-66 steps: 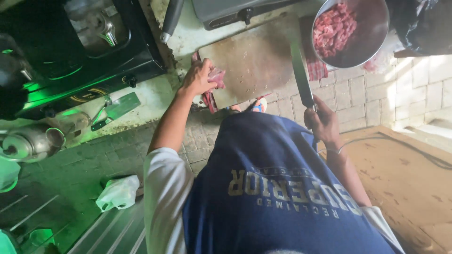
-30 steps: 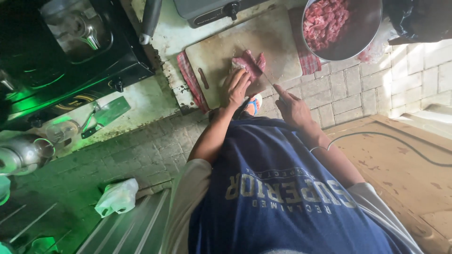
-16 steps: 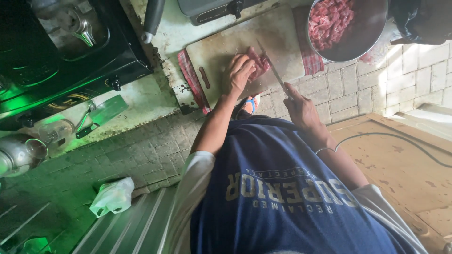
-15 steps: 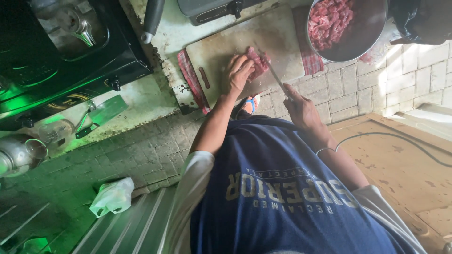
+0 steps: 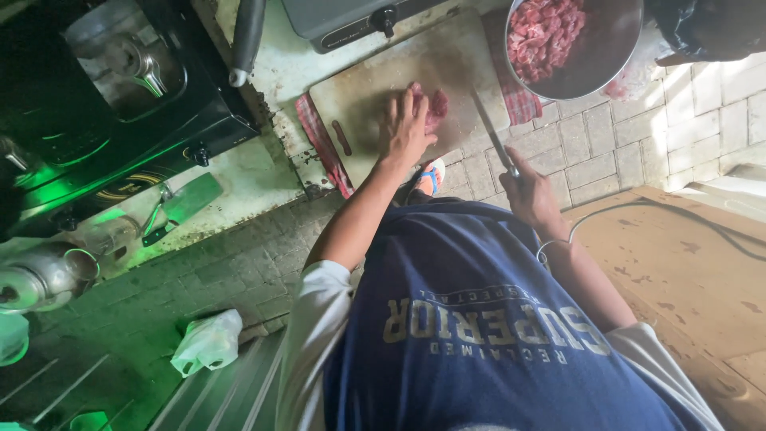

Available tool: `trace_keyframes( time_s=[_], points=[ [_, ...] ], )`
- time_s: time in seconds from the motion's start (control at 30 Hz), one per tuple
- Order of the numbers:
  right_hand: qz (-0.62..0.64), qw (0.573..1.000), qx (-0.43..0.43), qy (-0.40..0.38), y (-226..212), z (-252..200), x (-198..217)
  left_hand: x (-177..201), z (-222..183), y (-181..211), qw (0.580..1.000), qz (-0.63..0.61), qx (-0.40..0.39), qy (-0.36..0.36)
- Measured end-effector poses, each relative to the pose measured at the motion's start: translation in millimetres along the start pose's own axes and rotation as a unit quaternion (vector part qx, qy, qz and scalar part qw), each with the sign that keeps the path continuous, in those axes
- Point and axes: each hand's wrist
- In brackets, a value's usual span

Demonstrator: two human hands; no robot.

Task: Cutting raw meat into small pieces on a wooden board and placing them in a bowl.

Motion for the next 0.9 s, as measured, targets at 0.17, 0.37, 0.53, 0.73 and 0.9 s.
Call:
trace_keyframes(
  time_s=[0.17, 0.37, 0.53, 0.73, 0.9],
  points=[
    [0.021, 1.0, -0.018, -0.002, 12.4, -5.5, -4.2, -9.2, -3.2, -15.5, 0.998, 0.056, -0.013, -0.034],
    [0.066, 0.997, -0.037, -0.004, 20.2, -13.1, 1.4, 22.9, 4.1, -46.9, 0.984, 0.033, -0.15, -0.088],
    [0.093, 0.994, -0.043, -0.032, 18.2, -13.5, 4.3, 108.1, 6.7, -4.3, 0.948, 0.065, -0.096, -0.298],
    [0.102, 0.994, -0.013, -0.048, 17.9, -4.3, -5.6, 57.0, 40.7, -45.1, 0.966, 0.048, -0.201, -0.157],
    [0.121, 0.991, -0.003, -0.061, 4.1, -2.7, -5.9, 68.9, 21.2, -28.3, 0.974, -0.088, -0.21, -0.002]
  ],
)
Point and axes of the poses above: each hand's wrist, its own z-axis towards the middle knuckle, its own x-axis out of the back of the hand, y = z × x, and after that the axes turned 14 degrees about -y, right-handed
